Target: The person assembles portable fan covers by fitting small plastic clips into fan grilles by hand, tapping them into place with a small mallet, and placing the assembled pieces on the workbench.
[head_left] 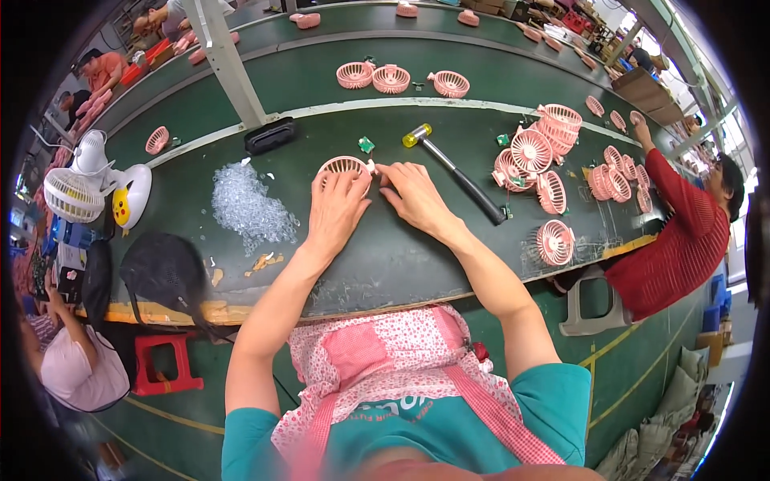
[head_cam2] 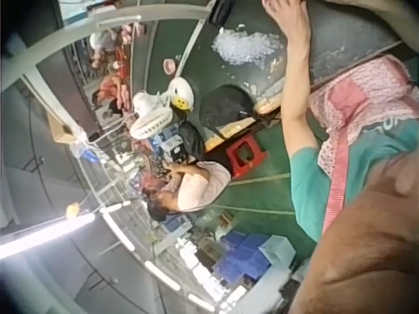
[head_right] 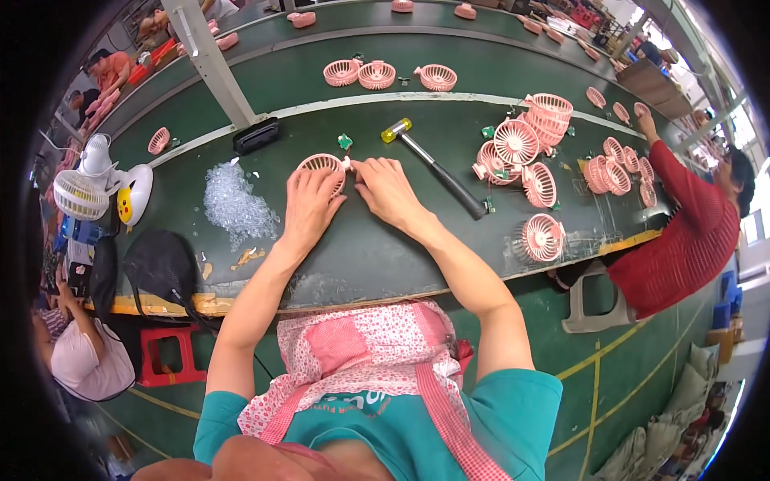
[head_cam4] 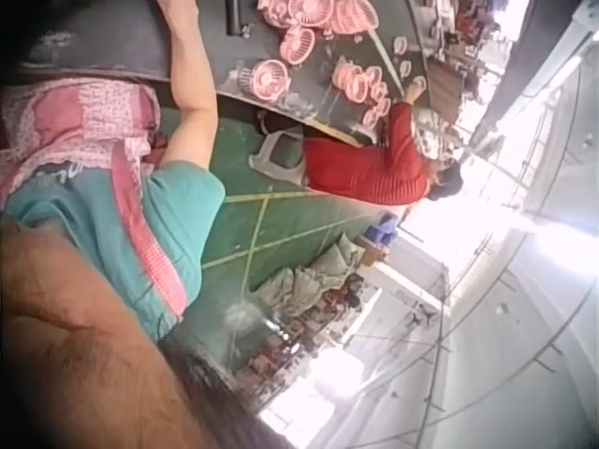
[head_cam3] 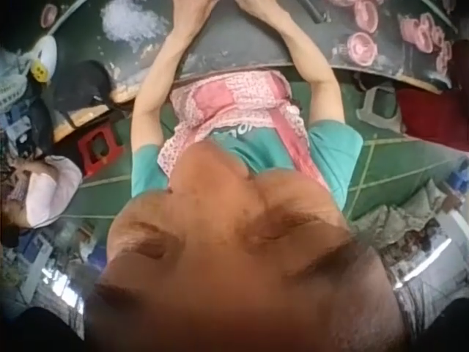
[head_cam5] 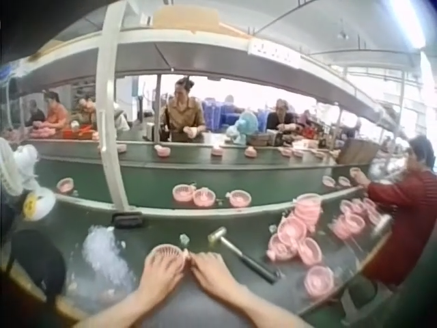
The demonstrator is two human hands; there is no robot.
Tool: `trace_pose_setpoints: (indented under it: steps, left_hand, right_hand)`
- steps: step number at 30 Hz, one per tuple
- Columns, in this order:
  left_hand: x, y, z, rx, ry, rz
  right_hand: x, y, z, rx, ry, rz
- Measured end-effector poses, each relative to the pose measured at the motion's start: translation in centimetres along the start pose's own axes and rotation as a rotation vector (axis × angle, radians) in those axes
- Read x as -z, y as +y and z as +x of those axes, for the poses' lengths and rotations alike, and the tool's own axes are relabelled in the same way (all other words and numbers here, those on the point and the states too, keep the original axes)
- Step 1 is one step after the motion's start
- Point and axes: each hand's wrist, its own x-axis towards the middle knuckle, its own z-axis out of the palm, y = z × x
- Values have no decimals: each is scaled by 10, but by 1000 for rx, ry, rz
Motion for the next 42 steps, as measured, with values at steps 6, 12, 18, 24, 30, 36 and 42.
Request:
trace_pose_setpoints:
  steps: [6,12,18,24,30,36,42]
  left_hand:
    - [4,-3,0,-15,-27,57]
    - [1,-8,2,52,55,-82]
    - [1,-8,7,-25,153,-140]
    - [1,0,7,-4,202,-42]
    - [2,1,8,30,198,6]
    - [10,-2,6,98,238,-312]
    - [18,7,6,267,178,-604]
  right_hand:
    - [5,-9,12,184,300,-32]
    - [-15,7,14,138,138,-170]
    - [-6,-17,6,34,214,92]
    - [-4,-31,3,-107,177,282]
    - [-6,-34,3,-134,136,313]
    - [11,-30,7,-239,93,444]
    - [25,-19,5,-307,-49,941]
